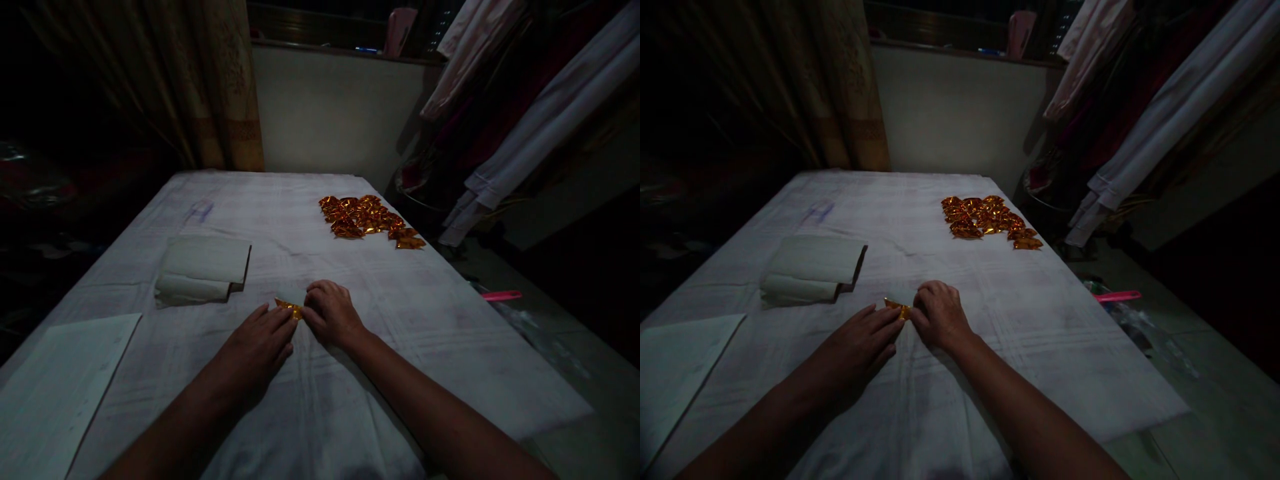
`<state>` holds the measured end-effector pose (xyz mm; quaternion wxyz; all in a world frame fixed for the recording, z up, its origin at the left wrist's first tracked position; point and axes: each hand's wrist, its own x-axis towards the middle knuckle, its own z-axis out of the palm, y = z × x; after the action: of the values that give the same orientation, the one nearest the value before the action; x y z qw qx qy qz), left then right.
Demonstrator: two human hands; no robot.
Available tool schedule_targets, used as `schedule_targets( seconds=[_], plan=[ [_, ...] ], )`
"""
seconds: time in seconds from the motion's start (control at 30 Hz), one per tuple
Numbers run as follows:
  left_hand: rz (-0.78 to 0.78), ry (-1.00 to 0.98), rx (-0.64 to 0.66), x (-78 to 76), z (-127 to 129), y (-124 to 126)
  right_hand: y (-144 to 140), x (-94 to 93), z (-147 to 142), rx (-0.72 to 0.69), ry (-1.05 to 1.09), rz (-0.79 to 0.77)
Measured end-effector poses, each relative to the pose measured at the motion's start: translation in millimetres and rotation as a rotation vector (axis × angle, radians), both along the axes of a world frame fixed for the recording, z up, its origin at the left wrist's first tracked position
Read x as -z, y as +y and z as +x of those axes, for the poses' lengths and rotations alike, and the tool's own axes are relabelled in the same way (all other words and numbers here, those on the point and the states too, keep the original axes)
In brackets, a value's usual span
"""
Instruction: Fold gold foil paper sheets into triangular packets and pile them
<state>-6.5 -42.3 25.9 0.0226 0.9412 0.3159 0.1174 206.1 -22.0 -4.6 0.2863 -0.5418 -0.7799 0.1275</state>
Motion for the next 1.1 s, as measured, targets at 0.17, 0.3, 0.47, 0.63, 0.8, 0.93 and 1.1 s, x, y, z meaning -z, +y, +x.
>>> schedule_targets(
  seconds=[0.17,0.3,0.47,0.63,0.8,0.93,1.1],
  plan=[
    [-0.002,-0.007,-0.020,3.6,2,-2,1,-1.4,-5,0.056,-0.004,-0.037],
    [0.016,-0.049,-0.028,6.7,1,-2,1,0.0,-5,0.074,0.029,-0.024],
    [-0.008,-0.117,-0.086,8.6,7,-4,-13,-3.3,-4,0.026,-0.022,0.127],
    [-0.025,-0.245,-0.127,17.7,9,-1,-24,-7.4,-5,-0.063,-0.163,0.076],
    [0.063,-0.348,-0.221,30.1,-10,23,-23,-8.2,-6,-0.074,-0.178,0.020],
    [0.090,-0.279,-0.162,33.9,-23,39,-23,-8.0,-5,-0.065,-0.158,0.015],
    [0.089,-0.194,-0.164,28.9,-18,44,-23,-9.8,-6,-0.058,-0.137,0.006]
  ],
)
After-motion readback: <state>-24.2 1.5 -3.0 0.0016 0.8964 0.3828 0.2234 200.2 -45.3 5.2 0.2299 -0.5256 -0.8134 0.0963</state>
